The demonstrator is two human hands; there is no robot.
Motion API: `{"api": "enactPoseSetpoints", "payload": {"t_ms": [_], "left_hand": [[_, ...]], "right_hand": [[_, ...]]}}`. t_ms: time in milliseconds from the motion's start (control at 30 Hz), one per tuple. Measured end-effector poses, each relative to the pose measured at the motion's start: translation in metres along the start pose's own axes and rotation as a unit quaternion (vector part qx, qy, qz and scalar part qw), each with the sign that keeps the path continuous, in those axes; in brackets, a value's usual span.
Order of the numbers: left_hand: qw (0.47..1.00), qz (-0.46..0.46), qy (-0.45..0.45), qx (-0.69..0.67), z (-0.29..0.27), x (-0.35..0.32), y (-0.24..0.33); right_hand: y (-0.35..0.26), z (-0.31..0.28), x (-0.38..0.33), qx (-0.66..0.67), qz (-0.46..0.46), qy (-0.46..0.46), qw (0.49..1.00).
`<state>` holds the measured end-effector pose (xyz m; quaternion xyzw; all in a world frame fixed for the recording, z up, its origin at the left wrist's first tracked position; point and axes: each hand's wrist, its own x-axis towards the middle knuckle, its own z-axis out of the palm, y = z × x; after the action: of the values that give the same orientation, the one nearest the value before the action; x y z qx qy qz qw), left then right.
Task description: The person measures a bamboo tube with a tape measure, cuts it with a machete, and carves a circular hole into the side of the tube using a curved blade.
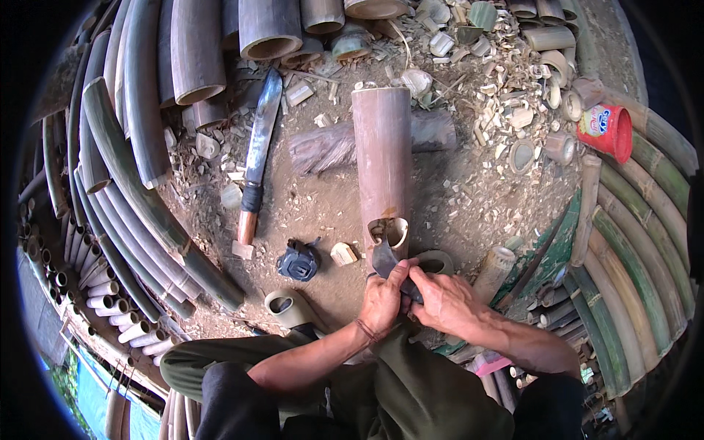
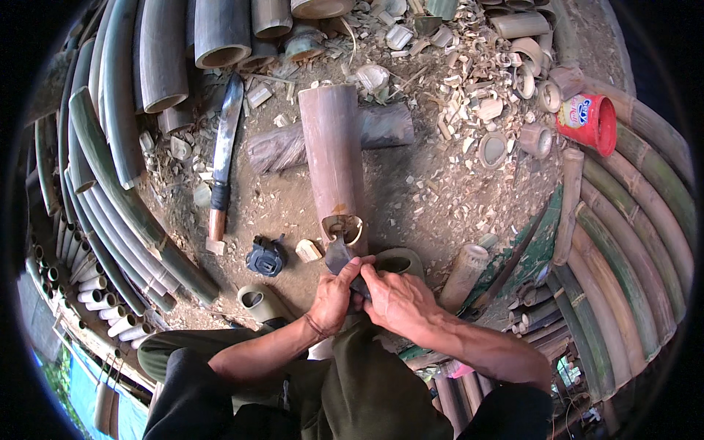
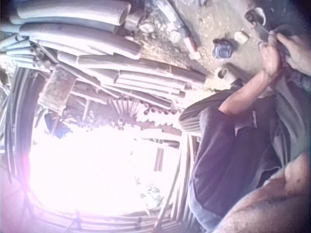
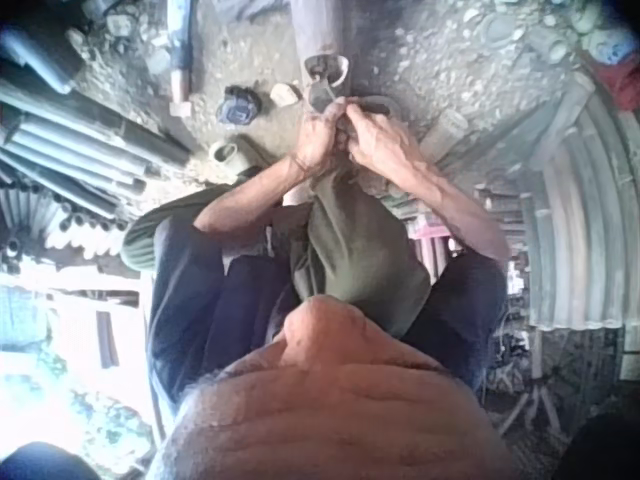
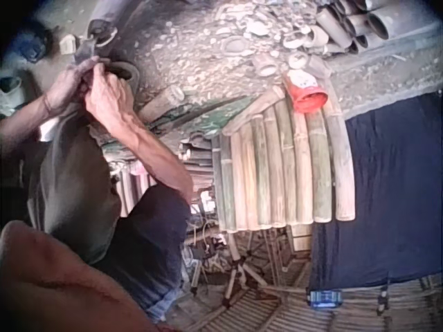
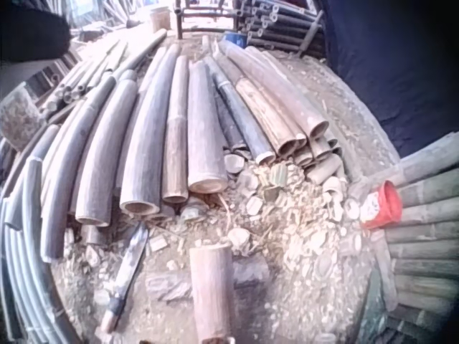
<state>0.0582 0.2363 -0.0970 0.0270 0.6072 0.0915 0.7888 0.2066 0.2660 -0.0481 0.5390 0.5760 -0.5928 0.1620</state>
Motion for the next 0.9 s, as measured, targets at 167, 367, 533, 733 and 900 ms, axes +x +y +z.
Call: {"api": "enactPoseSetpoints", "payload": {"t_ms": [167,367,533,733,900], "left_hand": [[0.946,0.078,0.018,0.314,-0.037,0.001,0.014],[0.833,0.185,-0.007,0.521,-0.061,0.011,0.034],[0.811,0.238,-0.034,0.534,-0.066,0.007,0.035],[0.791,0.416,0.024,0.448,-0.006,0.016,0.013],[0.987,0.132,-0.033,0.090,0.003,0.018,0.033]], "right_hand": [[-0.016,0.055,0.013,0.167,0.051,0.077,0.982],[-0.032,0.101,0.035,0.298,0.041,0.201,0.932],[-0.036,0.100,0.027,0.217,0.039,0.211,0.952],[-0.003,0.036,0.001,0.045,0.067,0.212,0.974],[-0.027,-0.039,0.013,-0.115,0.026,0.068,0.991]]}}
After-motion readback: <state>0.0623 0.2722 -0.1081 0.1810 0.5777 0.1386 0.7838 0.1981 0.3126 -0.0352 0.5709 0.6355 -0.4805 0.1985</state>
